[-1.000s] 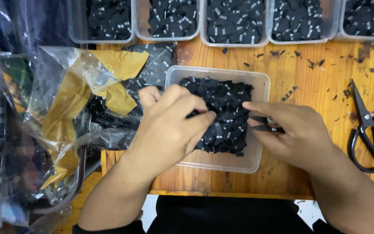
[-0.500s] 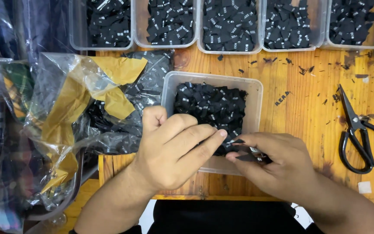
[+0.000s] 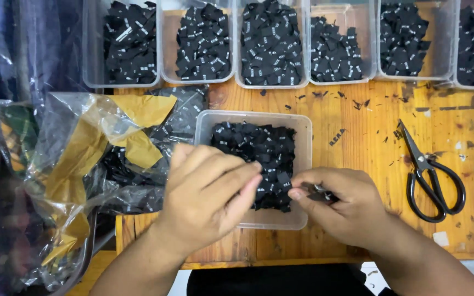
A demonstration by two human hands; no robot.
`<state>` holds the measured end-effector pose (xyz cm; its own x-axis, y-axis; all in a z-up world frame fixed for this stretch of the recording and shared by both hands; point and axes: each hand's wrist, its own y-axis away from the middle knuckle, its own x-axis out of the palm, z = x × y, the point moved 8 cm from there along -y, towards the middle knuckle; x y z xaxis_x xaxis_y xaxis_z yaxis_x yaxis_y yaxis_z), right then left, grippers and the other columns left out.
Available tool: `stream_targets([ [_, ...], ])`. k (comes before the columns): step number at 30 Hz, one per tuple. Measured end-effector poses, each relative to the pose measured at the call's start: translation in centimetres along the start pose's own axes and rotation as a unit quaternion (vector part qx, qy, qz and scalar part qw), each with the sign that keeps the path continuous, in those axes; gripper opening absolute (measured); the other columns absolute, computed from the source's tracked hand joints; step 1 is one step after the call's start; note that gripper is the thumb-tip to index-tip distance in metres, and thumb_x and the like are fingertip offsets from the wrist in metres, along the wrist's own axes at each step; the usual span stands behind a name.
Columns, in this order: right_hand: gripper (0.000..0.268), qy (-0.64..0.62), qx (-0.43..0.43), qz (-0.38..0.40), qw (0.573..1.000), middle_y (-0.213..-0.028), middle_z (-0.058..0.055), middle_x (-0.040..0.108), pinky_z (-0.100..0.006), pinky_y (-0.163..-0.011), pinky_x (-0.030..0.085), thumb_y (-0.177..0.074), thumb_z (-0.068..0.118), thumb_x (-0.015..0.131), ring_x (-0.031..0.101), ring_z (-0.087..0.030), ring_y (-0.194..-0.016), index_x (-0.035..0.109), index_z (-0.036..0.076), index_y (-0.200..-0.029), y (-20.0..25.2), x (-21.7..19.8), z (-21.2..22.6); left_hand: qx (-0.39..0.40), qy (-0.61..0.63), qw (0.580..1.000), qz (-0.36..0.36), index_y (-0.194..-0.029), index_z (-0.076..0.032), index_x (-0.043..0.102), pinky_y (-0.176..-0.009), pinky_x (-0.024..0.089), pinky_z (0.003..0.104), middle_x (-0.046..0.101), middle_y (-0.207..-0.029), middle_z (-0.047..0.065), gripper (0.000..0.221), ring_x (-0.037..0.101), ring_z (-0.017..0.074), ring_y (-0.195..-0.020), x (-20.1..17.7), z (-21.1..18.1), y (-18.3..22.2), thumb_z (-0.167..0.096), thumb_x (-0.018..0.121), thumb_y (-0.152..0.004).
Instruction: Trimming excess material or flash from small black plastic size tags using hand snips at a workbench.
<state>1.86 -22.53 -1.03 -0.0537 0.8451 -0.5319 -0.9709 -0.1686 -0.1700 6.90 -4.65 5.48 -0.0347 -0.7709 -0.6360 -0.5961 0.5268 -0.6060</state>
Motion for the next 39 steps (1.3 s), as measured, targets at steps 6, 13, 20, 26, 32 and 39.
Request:
stream_targets([
  [6, 0.011, 0.036, -0.070, -0.009, 0.997, -0.083, -0.005, 0.077, -0.025, -0.059, 0.058, -0.090, 0.014, 0.073, 0.073, -0.014, -0.064, 0.071, 0.006, -0.097, -0.3, 0.7, 1.7, -0.062, 0.142, 0.988, -0.011, -0.099, -0.005, 0.073, -0.075, 0.041, 0.034, 0.073, -0.091, 0.006, 0.011, 0.063, 0.0214, -0.079, 0.8, -0.2, 0.9, -0.015, 0.075, -0.094],
  [13, 0.011, 0.038, -0.044, -0.043, 0.997, -0.083, -0.006, 0.078, -0.024, -0.061, 0.059, -0.089, 0.012, 0.073, 0.074, -0.014, -0.064, 0.072, 0.003, -0.095, -0.2, 0.7, 2.0, -0.118, 0.237, 0.964, -0.004, -0.096, -0.006, 0.071, -0.078, 0.050, 0.032, 0.073, -0.091, 0.007, 0.014, 0.065, 0.0202, -0.080, 1.5, 0.3, 1.2, -0.016, 0.079, -0.090],
  [20, 0.015, 0.012, -0.045, -0.031, 0.998, -0.083, -0.005, 0.078, -0.022, -0.059, 0.059, -0.089, 0.016, 0.073, 0.073, -0.010, -0.064, 0.072, 0.003, -0.098, 0.4, 0.6, 1.9, -0.208, 0.294, 0.933, -0.015, -0.093, -0.008, 0.073, -0.081, 0.058, 0.031, 0.075, -0.092, 0.007, 0.003, 0.073, 0.0191, -0.084, 1.9, 1.1, 1.9, -0.010, 0.075, -0.092],
  [26, 0.044, -0.131, 0.048, 0.040, 0.989, -0.072, -0.001, 0.047, -0.025, -0.060, 0.037, -0.104, 0.030, 0.042, 0.043, -0.011, -0.060, 0.059, -0.002, -0.129, 1.3, 0.1, -0.6, -0.343, 0.489, 0.802, -0.006, -0.094, -0.003, 0.068, -0.086, 0.066, 0.027, 0.078, -0.094, 0.013, 0.013, 0.079, 0.0176, -0.091, 3.6, 2.8, 3.7, 0.005, 0.075, -0.088],
  [32, 0.039, -0.032, 0.042, 0.076, 0.996, -0.113, -0.008, 0.079, -0.028, -0.086, 0.059, -0.102, 0.025, 0.045, 0.078, -0.019, -0.100, 0.066, 0.002, -0.126, 0.1, 0.2, 0.6, -0.396, 0.492, 0.775, 0.003, -0.098, -0.002, 0.077, -0.067, 0.061, 0.022, 0.079, -0.085, 0.012, 0.011, 0.074, 0.0130, -0.074, 4.3, 3.8, 4.6, -0.004, 0.078, -0.088],
  [39, 0.040, 0.017, -0.013, 0.073, 0.997, -0.118, -0.009, 0.079, -0.026, -0.083, 0.061, -0.100, 0.030, 0.053, 0.080, -0.018, -0.097, 0.067, 0.005, -0.127, 0.1, 0.5, 1.3, -0.367, 0.462, 0.807, 0.034, -0.099, -0.005, 0.078, -0.064, 0.052, 0.020, 0.077, -0.091, 0.007, 0.008, 0.066, 0.0082, -0.075, 4.0, 3.2, 4.2, -0.007, 0.073, -0.094],
])
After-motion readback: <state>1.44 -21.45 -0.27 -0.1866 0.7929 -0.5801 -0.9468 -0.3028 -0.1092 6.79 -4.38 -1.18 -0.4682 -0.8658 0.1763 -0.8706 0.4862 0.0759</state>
